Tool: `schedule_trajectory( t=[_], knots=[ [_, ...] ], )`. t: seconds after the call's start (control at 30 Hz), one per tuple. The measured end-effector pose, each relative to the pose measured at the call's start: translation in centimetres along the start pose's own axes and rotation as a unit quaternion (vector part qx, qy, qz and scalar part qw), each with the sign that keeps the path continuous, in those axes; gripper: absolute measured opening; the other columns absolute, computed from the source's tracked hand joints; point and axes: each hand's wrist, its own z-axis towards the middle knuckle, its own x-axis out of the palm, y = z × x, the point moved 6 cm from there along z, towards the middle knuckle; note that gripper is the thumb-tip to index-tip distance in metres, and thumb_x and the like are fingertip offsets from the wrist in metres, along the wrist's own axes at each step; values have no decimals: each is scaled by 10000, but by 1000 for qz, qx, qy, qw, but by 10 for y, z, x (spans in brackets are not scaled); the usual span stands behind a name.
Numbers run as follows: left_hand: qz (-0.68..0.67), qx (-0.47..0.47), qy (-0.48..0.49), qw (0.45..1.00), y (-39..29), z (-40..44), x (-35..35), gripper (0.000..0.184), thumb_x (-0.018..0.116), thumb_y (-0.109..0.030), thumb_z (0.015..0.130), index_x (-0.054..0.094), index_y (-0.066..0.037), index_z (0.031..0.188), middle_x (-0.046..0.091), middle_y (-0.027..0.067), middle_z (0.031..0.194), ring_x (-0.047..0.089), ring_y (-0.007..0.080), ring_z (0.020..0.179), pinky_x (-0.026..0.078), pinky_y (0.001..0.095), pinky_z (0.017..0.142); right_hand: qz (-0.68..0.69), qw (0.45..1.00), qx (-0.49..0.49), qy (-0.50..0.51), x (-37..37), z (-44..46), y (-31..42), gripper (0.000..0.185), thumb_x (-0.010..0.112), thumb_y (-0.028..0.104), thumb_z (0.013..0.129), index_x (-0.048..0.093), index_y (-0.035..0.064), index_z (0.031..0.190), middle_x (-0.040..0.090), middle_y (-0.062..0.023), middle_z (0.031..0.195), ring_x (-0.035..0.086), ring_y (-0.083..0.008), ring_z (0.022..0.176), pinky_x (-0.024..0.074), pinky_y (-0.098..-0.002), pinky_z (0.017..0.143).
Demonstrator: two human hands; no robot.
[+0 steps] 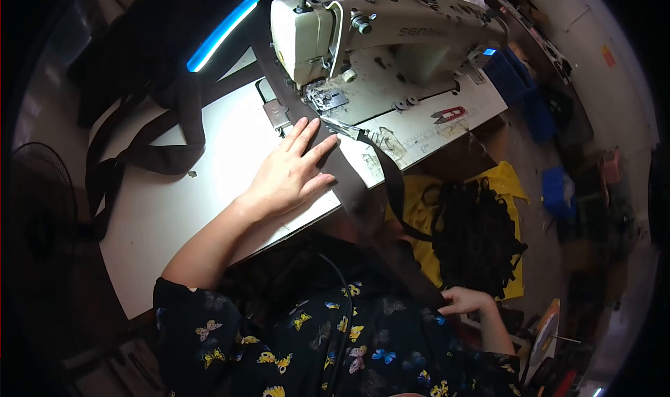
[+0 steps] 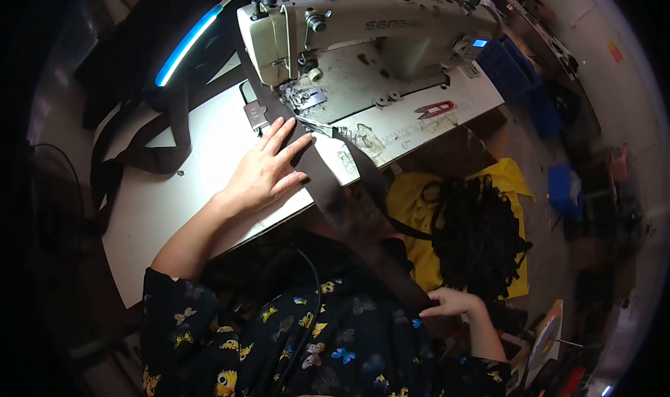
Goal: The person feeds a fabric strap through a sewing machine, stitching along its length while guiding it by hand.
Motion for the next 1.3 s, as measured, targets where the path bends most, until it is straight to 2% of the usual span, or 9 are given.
schedule_trajectory(
  t=[0.17, 0.27, 0.4, 0.63, 0.7, 0.8, 0.9, 1.23, 1.3],
  knots=[
    [14, 10, -5, 1000, -2, 1, -2, 626, 615, -427, 916, 451, -138, 1446, 332, 242, 1520, 283, 424, 1428, 331, 468, 1138, -10, 994, 79, -80, 29, 19, -30, 326, 632, 275, 964, 655, 1, 1138, 691, -29, 989, 620, -81, 884, 505, -259, 787],
    [25, 17, -3, 1000, -1, 1, 0, 633, 614, -430, 915, 446, -134, 1449, 325, 244, 1523, 276, 423, 1432, 328, 470, 1140, 299, 951, 24, 76, 48, 26, -39, 310, 588, 263, 992, 652, 16, 1169, 676, 29, 1019, 606, -41, 904, 492, -229, 819],
    [14, 11, -3, 1000, -1, 0, 0, 636, 608, -440, 918, 445, -133, 1451, 322, 247, 1525, 270, 422, 1436, 325, 472, 1141, 227, 973, 2, 28, 31, 15, 10, 289, 637, 260, 971, 660, 31, 1146, 653, 67, 972, 553, -17, 888, 458, -215, 812],
    [17, 9, -4, 1000, -1, 0, 0, 640, 603, -453, 922, 446, -129, 1450, 321, 247, 1526, 270, 421, 1436, 323, 468, 1143, 282, 959, -2, 17, 25, 25, 9, 290, 658, 259, 957, 665, 29, 1133, 657, 66, 968, 560, -29, 879, 460, -218, 808],
    [17, 13, -9, 1000, -1, 0, 0, 644, 602, -456, 922, 442, -128, 1453, 322, 248, 1525, 271, 421, 1435, 323, 468, 1143, 218, 973, -47, -51, 20, 31, 8, 295, 662, 270, 956, 670, 26, 1122, 658, 65, 969, 562, -30, 877, 458, -215, 800],
    [19, 15, -11, 1000, -1, 1, -1, 640, 598, -457, 924, 444, -132, 1453, 324, 248, 1524, 272, 420, 1435, 321, 467, 1144, 277, 958, 15, -73, 21, 30, 14, 295, 664, 281, 955, 674, 29, 1109, 661, 62, 968, 569, -36, 873, 455, -212, 795],
    [21, 15, -8, 1000, -1, 1, -1, 635, 594, -457, 926, 444, -136, 1454, 324, 248, 1524, 272, 421, 1435, 318, 466, 1146, 277, 960, 30, -23, 26, 46, -21, 270, 650, 239, 965, 672, 18, 1118, 657, 60, 950, 560, -29, 853, 460, -214, 787],
    [19, 14, -7, 1000, -1, 1, -1, 623, 601, -433, 923, 453, -133, 1449, 328, 248, 1521, 275, 423, 1433, 320, 465, 1145, 336, 939, -37, -62, 19, 26, 32, 312, 661, 312, 957, 686, 36, 1099, 654, 66, 982, 556, -15, 886, 455, -209, 779],
    [20, 17, -10, 1000, -2, 1, 0, 628, 599, -438, 926, 449, -130, 1452, 327, 248, 1522, 276, 422, 1433, 320, 464, 1144, 222, 970, -8, -96, 13, 20, 51, 306, 670, 297, 952, 685, 26, 1094, 645, 71, 962, 549, -18, 865, 454, -211, 767]
  ],
)
